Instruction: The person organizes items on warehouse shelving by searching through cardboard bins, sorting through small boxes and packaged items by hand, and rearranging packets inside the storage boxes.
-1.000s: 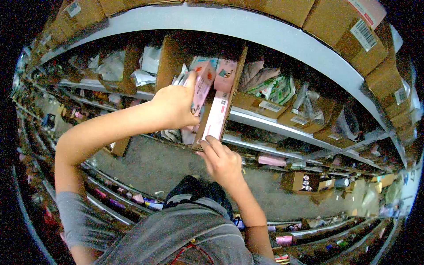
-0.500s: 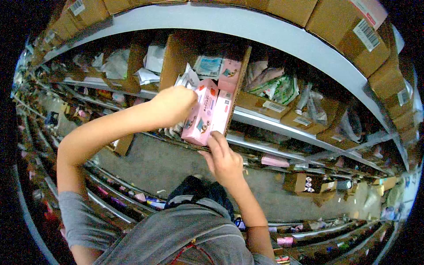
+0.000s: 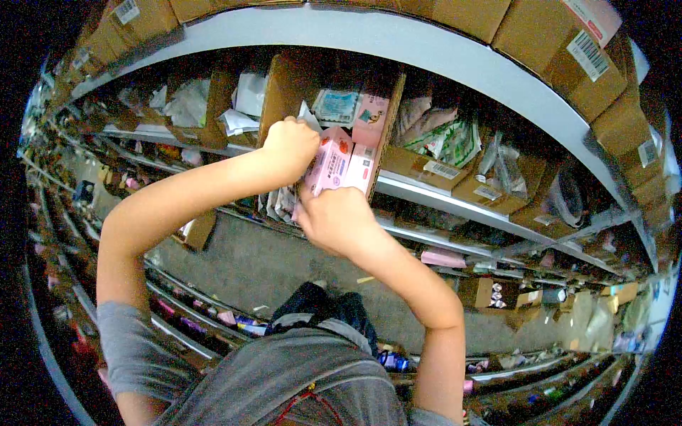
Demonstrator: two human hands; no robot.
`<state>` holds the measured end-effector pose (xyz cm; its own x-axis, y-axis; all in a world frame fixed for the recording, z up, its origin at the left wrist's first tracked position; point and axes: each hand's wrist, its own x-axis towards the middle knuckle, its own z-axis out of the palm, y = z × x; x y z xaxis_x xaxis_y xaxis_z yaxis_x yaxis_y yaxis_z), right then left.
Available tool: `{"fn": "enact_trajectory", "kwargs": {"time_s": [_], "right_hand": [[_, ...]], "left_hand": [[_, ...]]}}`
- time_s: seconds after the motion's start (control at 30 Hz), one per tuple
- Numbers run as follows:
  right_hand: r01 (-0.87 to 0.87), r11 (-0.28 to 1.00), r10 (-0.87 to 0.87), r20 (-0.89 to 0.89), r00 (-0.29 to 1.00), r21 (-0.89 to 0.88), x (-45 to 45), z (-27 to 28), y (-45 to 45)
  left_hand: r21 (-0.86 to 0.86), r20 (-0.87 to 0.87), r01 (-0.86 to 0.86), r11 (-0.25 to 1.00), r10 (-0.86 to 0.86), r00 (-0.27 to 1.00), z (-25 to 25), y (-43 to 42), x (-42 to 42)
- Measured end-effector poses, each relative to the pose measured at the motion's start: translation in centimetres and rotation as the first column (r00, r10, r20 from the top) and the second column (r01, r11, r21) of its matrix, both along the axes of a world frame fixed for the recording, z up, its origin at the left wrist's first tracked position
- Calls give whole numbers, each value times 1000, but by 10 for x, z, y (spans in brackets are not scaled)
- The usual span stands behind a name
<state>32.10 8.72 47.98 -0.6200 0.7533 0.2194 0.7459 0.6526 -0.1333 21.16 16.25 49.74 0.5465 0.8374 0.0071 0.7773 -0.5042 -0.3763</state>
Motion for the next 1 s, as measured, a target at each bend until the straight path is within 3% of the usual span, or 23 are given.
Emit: {"fn": "enact_trajectory", "kwargs": {"time_s": [0.1, 0.17, 0.2, 0.27, 0.37, 0.53, 0.6, 0.83, 0.9, 0.97, 1.0], "right_hand": [[-14, 1000, 14, 0, 1000, 3, 5, 1, -1], [19, 1000, -19, 15, 1000, -7, 3, 2, -4], [21, 997, -22, 21, 1000, 71, 3, 3, -4], [26, 988, -30, 26, 999, 150, 5, 4, -4], [-48, 974, 57, -31, 998, 222, 11, 7, -2], [-21, 956, 8, 46, 999, 292, 22, 11, -2], [-20, 960, 2, 64, 998, 281, 26, 16, -5], [13, 897, -43, 58, 997, 443, 24, -1, -3], [32, 904, -37, 5, 999, 426, 23, -2, -3], [49, 914, -65, 25, 998, 402, 20, -1, -5], [69, 924, -93, 44, 995, 376, 18, -1, -5]], "left_hand": [[15, -79, 26, 1000, -25, 997, -10, 5, 7], [103, 100, -197, 975, 187, 977, -21, 11, 13], [103, 98, -191, 976, 181, 979, -16, 13, 12], [2, 8, 39, 999, -39, 999, -7, 17, 4], [-94, 50, 46, 995, -42, 998, 5, 19, -2], [24, 45, 63, 998, -64, 997, -5, 19, -2], [-111, 43, 55, 992, -50, 998, 1, 22, -2], [-229, -1, -26, 973, 26, 1000, 8, 33, 3], [-288, 90, 13, 958, 13, 996, 16, 32, 0], [-264, 99, -45, 963, 73, 992, 24, 29, 3], [-158, 159, -19, 987, 45, 986, 27, 29, 3]]}}
